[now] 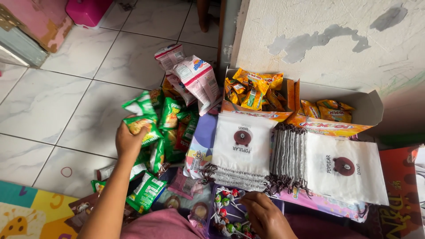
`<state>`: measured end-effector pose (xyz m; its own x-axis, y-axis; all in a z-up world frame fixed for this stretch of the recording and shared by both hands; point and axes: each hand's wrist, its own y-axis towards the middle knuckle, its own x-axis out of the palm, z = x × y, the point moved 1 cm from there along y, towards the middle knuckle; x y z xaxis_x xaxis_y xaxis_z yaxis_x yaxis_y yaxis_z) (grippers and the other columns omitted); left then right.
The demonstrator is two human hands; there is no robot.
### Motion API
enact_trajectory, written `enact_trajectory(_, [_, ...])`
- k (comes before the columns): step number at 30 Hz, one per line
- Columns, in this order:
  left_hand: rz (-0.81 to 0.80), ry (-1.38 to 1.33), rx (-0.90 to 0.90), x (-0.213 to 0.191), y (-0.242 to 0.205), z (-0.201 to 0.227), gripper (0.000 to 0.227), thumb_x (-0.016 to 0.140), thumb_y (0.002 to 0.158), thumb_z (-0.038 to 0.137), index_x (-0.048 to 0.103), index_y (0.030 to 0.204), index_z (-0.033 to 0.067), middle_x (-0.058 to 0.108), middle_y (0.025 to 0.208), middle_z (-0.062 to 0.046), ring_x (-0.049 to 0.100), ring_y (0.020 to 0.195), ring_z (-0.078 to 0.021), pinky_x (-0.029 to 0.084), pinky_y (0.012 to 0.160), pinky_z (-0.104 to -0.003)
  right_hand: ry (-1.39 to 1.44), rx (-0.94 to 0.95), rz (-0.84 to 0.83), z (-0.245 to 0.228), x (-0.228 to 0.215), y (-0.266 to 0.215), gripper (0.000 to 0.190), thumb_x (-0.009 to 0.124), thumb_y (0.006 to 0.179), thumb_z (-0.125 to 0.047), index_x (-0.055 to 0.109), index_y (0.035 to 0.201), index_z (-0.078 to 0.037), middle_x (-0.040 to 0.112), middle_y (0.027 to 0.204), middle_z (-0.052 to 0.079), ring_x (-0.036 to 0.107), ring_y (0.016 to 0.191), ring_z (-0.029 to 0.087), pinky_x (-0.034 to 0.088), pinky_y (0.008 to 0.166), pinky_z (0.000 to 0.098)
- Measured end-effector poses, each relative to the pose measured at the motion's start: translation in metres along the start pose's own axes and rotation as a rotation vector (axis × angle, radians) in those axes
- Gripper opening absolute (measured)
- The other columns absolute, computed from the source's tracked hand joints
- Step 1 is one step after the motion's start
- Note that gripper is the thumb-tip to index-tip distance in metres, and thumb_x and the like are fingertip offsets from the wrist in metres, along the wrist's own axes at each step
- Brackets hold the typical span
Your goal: The person sorts various snack packets and candies, placing them into individual plastic gift bags by hand. They handle the items one at a time and place the finished bags into a cardboard box.
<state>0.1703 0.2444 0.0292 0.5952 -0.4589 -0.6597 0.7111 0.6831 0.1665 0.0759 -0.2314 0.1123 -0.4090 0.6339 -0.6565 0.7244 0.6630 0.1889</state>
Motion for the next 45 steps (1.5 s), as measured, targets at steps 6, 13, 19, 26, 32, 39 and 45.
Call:
enact_trajectory(6, [-0.612,-0.196,0.328,-0.010,-0.048,0.056,0.083,0.077,0.074,0.056,0.043,0.137,0.0130,0.044,0.138,-0.014,0.061,0.123,-0.0309,0.061,0.095,-0.040,-0.006,-0.019,0.000,-0.007,0.005,-0.002,0.030,0.058,0.098,-0.007,0.068,0.126,-0.006,0.065,0.122,0.011,0.068,0.110,0.028,0.057,0.089,0.0377])
enact_trajectory(13, [-0.959,-0.548,-0.075,-0.008,-0.007,0.057,0.125,0.049,0.055,0.081,0.015,0.161,0.0225,0.002,0.174,-0.007,0.002,0.159,-0.0286,0.004,0.123,-0.059,-0.027,-0.036,0.037,-0.009,0.000,0.001,0.028,0.054,0.101,-0.013,0.070,0.123,-0.006,0.068,0.120,0.010,0.068,0.110,0.026,0.056,0.091,0.0373])
enact_trajectory(19, [-0.219,-0.444,-0.173,0.063,0.099,0.001,0.040,0.060,0.096,0.042,0.063,0.127,0.0176,0.064,0.136,-0.005,0.058,0.129,-0.0237,0.039,0.110,-0.040,-0.045,-0.138,0.071,-0.001,0.008,0.006,0.023,0.056,0.103,-0.016,0.071,0.113,-0.001,0.068,0.111,0.013,0.070,0.104,0.027,0.058,0.090,0.0372])
enact_trajectory(26, [-0.621,0.286,-0.442,0.113,0.115,0.027,0.087,0.070,0.090,0.045,0.022,0.163,0.0430,-0.011,0.171,-0.010,0.006,0.157,-0.0412,0.032,0.119,-0.063,-0.062,-0.040,0.011,0.023,0.016,-0.003,0.022,0.064,0.100,-0.017,0.071,0.119,-0.009,0.069,0.117,0.008,0.068,0.110,0.024,0.055,0.093,0.0356])
enact_trajectory(32, [-0.423,0.322,-0.156,0.126,0.110,-0.005,0.048,0.069,0.091,0.028,0.064,0.139,0.0274,0.072,0.120,-0.012,0.067,0.109,-0.0370,0.054,0.087,-0.046,-0.034,-0.107,0.079,0.004,0.008,0.012,0.026,0.053,0.104,-0.016,0.073,0.114,-0.003,0.070,0.108,0.012,0.072,0.098,0.026,0.059,0.085,0.0356])
enact_trajectory(39, [0.307,0.086,0.255,0.074,0.066,-0.026,0.012,0.074,0.093,0.017,0.082,0.102,0.0151,0.076,0.101,-0.009,0.071,0.090,-0.0295,0.055,0.077,-0.042,0.044,-0.013,0.004,0.001,0.004,0.004,0.025,0.058,0.100,-0.009,0.069,0.121,-0.002,0.068,0.118,0.014,0.070,0.107,0.031,0.058,0.088,0.0393])
enact_trajectory(45, [0.395,-0.336,0.403,-0.040,-0.036,0.072,0.018,0.065,0.100,-0.009,0.071,0.111,0.0051,0.065,0.110,-0.011,0.063,0.106,-0.0275,0.053,0.089,-0.036,-0.074,-0.110,0.095,0.000,0.008,-0.002,0.026,0.056,0.095,0.002,0.068,0.118,-0.001,0.066,0.111,0.014,0.070,0.096,0.033,0.058,0.079,0.0412])
